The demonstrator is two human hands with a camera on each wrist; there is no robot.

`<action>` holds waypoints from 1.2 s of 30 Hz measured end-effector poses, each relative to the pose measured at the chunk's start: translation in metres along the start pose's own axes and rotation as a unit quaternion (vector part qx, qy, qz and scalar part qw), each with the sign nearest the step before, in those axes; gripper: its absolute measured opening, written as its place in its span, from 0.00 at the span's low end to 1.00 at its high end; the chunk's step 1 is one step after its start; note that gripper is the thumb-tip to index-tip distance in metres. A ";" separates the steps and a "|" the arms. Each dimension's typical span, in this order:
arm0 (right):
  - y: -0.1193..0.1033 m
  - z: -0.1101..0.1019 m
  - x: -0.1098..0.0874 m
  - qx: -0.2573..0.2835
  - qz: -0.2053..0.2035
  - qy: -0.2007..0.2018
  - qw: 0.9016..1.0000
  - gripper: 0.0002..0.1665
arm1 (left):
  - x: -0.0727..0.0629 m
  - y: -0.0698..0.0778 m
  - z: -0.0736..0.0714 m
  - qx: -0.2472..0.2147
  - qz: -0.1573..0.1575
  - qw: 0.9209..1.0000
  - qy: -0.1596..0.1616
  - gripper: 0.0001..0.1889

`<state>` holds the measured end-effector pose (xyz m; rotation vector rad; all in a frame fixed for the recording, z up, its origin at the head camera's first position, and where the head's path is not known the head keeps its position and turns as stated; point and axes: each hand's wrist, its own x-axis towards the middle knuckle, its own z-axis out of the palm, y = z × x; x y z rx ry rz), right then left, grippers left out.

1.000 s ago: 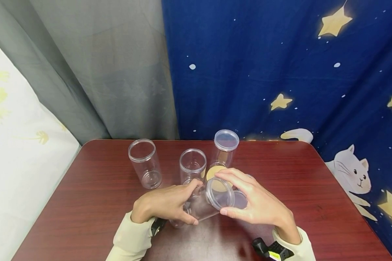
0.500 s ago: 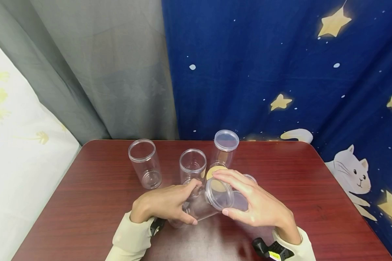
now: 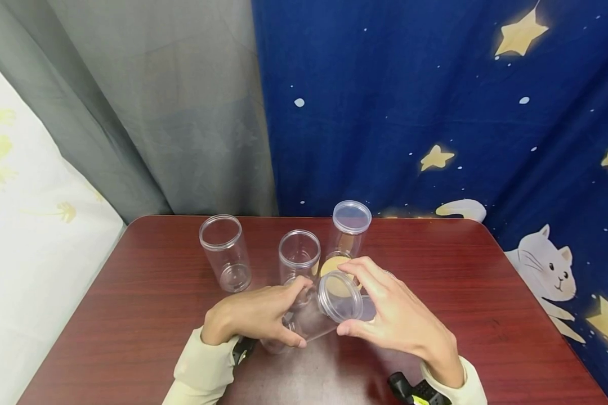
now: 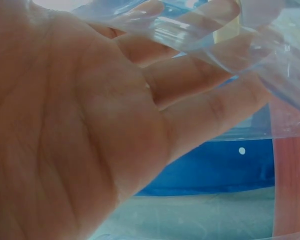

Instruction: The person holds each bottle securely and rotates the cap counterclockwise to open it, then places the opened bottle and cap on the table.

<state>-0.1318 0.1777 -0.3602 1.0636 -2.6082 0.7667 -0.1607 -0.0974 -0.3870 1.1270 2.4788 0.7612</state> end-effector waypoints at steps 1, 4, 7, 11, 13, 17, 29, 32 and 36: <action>-0.001 0.000 0.000 -0.007 0.007 0.000 1.000 0.49 | 0.000 0.000 0.000 0.001 0.001 1.000 0.000 0.45; -0.005 0.000 -0.001 -0.024 0.026 -0.005 0.999 0.49 | 0.000 0.001 -0.001 0.007 0.001 1.000 0.000 0.45; -0.007 0.000 -0.001 -0.031 0.040 -0.014 0.999 0.49 | -0.001 0.001 -0.002 0.008 -0.004 1.000 -0.001 0.45; -0.008 0.001 0.000 -0.033 0.042 -0.012 0.999 0.47 | -0.001 0.001 -0.001 0.006 -0.007 1.000 -0.002 0.46; -0.008 0.002 0.000 -0.034 0.040 -0.011 0.999 0.45 | 0.000 0.001 -0.001 0.007 -0.007 1.000 -0.002 0.46; -0.008 0.001 0.000 -0.036 0.033 -0.016 0.999 0.44 | 0.000 0.001 -0.001 0.007 -0.004 1.000 -0.001 0.45; -0.005 -0.002 -0.001 -0.023 -0.018 -0.031 0.999 0.43 | -0.001 0.001 -0.001 -0.002 -0.011 1.000 -0.004 0.45; -0.004 -0.003 -0.002 -0.022 -0.026 -0.031 0.999 0.44 | -0.001 0.002 -0.002 -0.004 -0.012 1.000 -0.004 0.45; -0.004 -0.003 -0.003 -0.016 -0.034 -0.031 0.999 0.44 | -0.001 0.002 -0.002 -0.005 -0.015 1.000 -0.005 0.45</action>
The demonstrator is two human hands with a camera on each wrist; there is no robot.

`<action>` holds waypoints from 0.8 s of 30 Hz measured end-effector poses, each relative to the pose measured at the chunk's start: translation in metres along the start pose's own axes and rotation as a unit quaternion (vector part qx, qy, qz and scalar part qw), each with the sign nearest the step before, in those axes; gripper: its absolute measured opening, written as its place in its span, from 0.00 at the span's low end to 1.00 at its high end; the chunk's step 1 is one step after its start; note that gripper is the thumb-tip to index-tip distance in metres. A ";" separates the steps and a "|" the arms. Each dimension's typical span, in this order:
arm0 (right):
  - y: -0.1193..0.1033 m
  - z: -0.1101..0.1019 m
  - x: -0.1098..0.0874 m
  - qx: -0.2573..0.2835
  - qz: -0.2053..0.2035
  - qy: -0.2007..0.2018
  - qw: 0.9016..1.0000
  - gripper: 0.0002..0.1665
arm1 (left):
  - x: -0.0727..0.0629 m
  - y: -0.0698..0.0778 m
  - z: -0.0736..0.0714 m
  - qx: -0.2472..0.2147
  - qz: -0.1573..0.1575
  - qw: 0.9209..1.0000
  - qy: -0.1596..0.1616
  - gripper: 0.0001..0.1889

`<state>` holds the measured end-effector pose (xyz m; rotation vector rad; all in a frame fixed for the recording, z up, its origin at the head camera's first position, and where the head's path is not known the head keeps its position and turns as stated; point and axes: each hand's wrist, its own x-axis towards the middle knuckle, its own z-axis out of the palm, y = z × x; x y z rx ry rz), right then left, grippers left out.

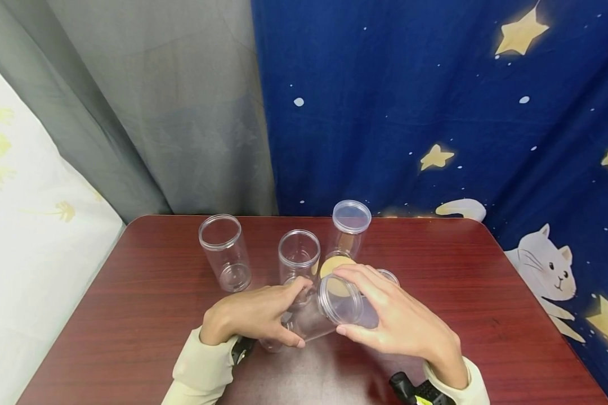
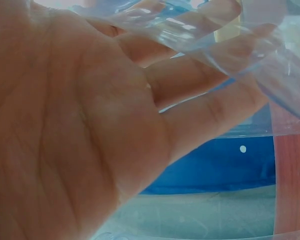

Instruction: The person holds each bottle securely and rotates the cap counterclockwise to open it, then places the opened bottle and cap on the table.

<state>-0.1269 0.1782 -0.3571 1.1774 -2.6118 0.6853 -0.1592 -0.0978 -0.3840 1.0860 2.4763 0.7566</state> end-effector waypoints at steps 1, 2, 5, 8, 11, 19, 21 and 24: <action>0.000 0.000 0.000 0.001 -0.001 0.000 1.000 0.44 | 0.000 0.000 0.000 0.001 -0.001 1.000 0.000 0.45; 0.000 0.000 0.000 0.002 -0.004 0.000 1.000 0.44 | 0.000 0.000 0.000 0.001 -0.001 1.000 0.000 0.45; 0.000 0.000 0.000 0.008 -0.013 -0.001 1.000 0.44 | 0.000 0.000 0.000 0.004 0.001 1.000 0.001 0.45; 0.001 -0.001 -0.001 0.010 -0.019 -0.002 1.000 0.44 | 0.000 -0.001 0.000 0.007 0.006 1.000 0.003 0.46; 0.001 -0.001 -0.001 0.011 -0.020 -0.003 1.000 0.46 | 0.000 -0.001 0.000 0.013 0.010 1.000 0.004 0.46; -0.004 0.000 0.000 -0.026 0.047 0.034 0.998 0.55 | -0.001 0.003 0.000 0.026 0.015 0.999 0.015 0.44; -0.006 0.001 0.000 -0.036 0.062 0.045 0.996 0.54 | 0.000 0.004 0.001 0.032 0.015 0.999 0.018 0.44; -0.009 0.002 0.000 -0.050 0.075 0.053 0.995 0.50 | 0.000 0.005 0.001 0.037 0.013 0.999 0.021 0.44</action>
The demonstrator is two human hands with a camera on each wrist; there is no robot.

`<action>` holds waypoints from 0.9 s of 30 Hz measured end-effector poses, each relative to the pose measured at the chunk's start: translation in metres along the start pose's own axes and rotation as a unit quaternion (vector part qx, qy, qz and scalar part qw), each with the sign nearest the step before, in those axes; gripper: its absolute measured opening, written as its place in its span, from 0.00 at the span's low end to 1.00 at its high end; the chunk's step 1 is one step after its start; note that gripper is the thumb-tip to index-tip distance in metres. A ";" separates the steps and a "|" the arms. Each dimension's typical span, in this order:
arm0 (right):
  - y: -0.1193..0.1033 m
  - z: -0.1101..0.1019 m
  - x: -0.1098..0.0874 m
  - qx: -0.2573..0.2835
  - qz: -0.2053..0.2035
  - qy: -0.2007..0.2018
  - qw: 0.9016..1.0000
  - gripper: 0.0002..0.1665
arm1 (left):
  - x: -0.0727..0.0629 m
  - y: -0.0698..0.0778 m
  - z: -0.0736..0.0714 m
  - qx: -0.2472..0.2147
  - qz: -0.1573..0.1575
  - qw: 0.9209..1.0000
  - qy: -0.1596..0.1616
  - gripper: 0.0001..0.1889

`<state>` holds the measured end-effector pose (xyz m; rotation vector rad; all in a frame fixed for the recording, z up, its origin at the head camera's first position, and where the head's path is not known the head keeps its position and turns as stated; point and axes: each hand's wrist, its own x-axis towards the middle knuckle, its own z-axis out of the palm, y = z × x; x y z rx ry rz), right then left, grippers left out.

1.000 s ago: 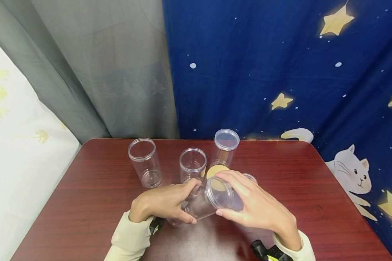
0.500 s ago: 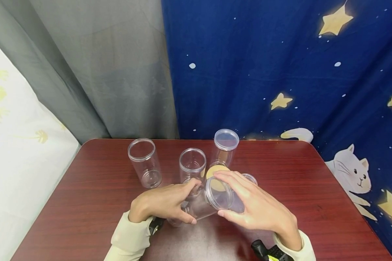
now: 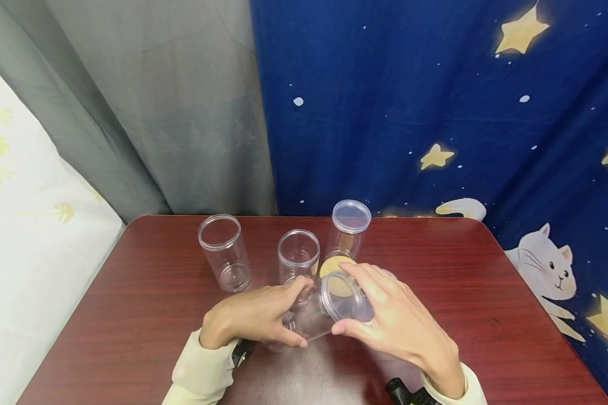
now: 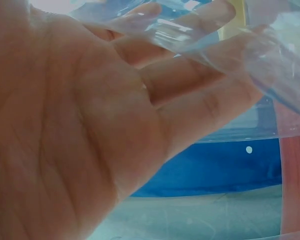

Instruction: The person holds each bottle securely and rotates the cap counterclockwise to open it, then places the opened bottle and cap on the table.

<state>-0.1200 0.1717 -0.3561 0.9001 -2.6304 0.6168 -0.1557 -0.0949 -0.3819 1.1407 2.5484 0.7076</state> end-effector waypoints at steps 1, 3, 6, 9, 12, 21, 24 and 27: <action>-0.001 0.000 0.000 -0.005 0.003 0.001 1.000 0.49 | 0.000 0.000 0.000 0.001 -0.001 1.000 0.000 0.44; -0.001 0.001 -0.001 -0.012 0.009 0.001 1.000 0.48 | 0.001 -0.001 0.000 0.001 -0.004 1.000 -0.001 0.44; -0.002 0.002 0.000 -0.010 0.016 -0.007 1.000 0.47 | 0.001 -0.001 0.001 0.001 -0.006 1.000 -0.002 0.44; -0.001 0.002 0.001 -0.007 0.013 -0.011 1.000 0.46 | 0.001 -0.001 0.000 -0.003 -0.003 1.000 -0.003 0.44; -0.001 0.002 0.002 0.000 0.010 -0.017 1.000 0.45 | 0.001 -0.001 0.000 -0.007 -0.003 1.000 -0.005 0.44; 0.004 0.001 0.002 0.014 0.003 -0.027 1.000 0.45 | 0.001 -0.001 0.000 -0.010 -0.007 1.000 -0.008 0.43; 0.005 0.001 0.002 0.018 -0.010 -0.026 0.999 0.44 | 0.001 -0.002 0.000 -0.012 -0.010 1.000 -0.010 0.44; 0.006 0.001 0.002 0.023 -0.022 -0.026 0.999 0.44 | 0.001 -0.002 0.000 -0.013 -0.011 1.000 -0.013 0.44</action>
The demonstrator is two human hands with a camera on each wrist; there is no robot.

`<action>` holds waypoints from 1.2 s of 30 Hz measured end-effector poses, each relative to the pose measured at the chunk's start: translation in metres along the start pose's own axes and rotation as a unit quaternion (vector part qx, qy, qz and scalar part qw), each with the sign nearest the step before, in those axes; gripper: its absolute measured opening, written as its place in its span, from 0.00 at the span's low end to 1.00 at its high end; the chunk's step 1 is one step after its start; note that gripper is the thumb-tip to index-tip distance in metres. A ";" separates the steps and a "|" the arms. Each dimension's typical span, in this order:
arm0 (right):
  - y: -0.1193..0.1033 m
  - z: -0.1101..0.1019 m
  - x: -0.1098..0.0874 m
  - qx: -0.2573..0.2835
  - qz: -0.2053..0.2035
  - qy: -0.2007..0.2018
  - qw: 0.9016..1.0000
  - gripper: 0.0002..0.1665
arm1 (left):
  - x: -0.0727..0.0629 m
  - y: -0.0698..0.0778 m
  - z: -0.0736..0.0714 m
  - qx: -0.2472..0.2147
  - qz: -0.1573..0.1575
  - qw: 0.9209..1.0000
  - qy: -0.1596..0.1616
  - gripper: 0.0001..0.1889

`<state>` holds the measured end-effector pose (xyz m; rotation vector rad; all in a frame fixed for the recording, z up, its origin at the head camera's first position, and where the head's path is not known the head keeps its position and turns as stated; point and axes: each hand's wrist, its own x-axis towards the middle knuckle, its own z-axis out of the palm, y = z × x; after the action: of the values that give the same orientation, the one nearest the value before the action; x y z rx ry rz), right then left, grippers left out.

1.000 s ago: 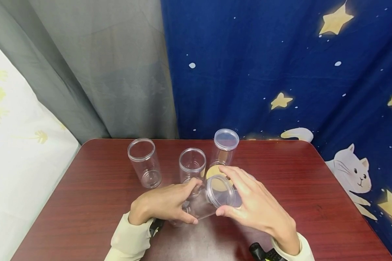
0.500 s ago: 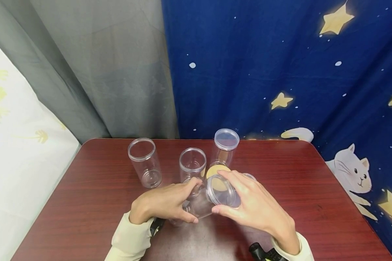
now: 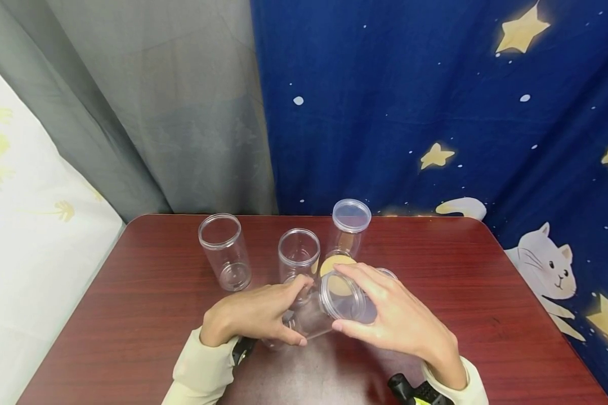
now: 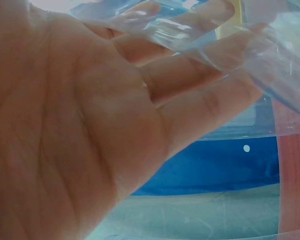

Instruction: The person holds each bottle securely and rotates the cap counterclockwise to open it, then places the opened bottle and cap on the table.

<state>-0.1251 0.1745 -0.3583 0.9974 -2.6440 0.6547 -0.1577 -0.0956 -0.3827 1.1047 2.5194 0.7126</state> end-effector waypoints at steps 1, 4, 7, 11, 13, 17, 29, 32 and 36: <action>0.000 0.000 0.000 0.001 -0.004 0.000 1.000 0.44 | 0.000 0.000 0.000 -0.002 -0.001 1.000 -0.002 0.44; 0.000 0.000 0.000 0.004 -0.011 -0.002 1.000 0.44 | 0.000 0.000 0.000 -0.007 -0.002 1.000 -0.005 0.45; 0.000 -0.002 0.000 0.011 -0.014 -0.009 1.000 0.45 | -0.001 -0.001 0.000 -0.010 -0.001 1.000 -0.008 0.45; 0.000 -0.004 0.000 0.022 -0.020 -0.019 0.999 0.44 | -0.001 -0.001 0.000 -0.009 0.001 1.000 -0.009 0.45; 0.000 -0.004 0.000 0.022 -0.025 -0.022 0.999 0.44 | -0.001 -0.002 0.000 -0.009 0.002 1.000 -0.009 0.45; 0.000 -0.004 -0.001 0.023 -0.030 -0.025 0.999 0.44 | -0.001 -0.001 -0.001 -0.013 0.004 1.000 -0.010 0.45; 0.003 -0.005 0.000 0.052 -0.057 -0.027 0.997 0.45 | -0.001 -0.002 -0.001 -0.020 0.002 1.000 -0.014 0.44; 0.003 -0.005 0.000 0.058 -0.062 -0.028 0.996 0.45 | -0.001 -0.002 -0.001 -0.020 0.001 1.000 -0.014 0.45; 0.003 -0.006 0.000 0.059 -0.057 -0.033 0.996 0.46 | -0.001 -0.002 0.000 -0.017 0.001 1.000 -0.012 0.45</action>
<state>-0.1267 0.1797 -0.3544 1.2142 -2.6061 0.7716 -0.1585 -0.0971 -0.3832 1.0990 2.4765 0.7362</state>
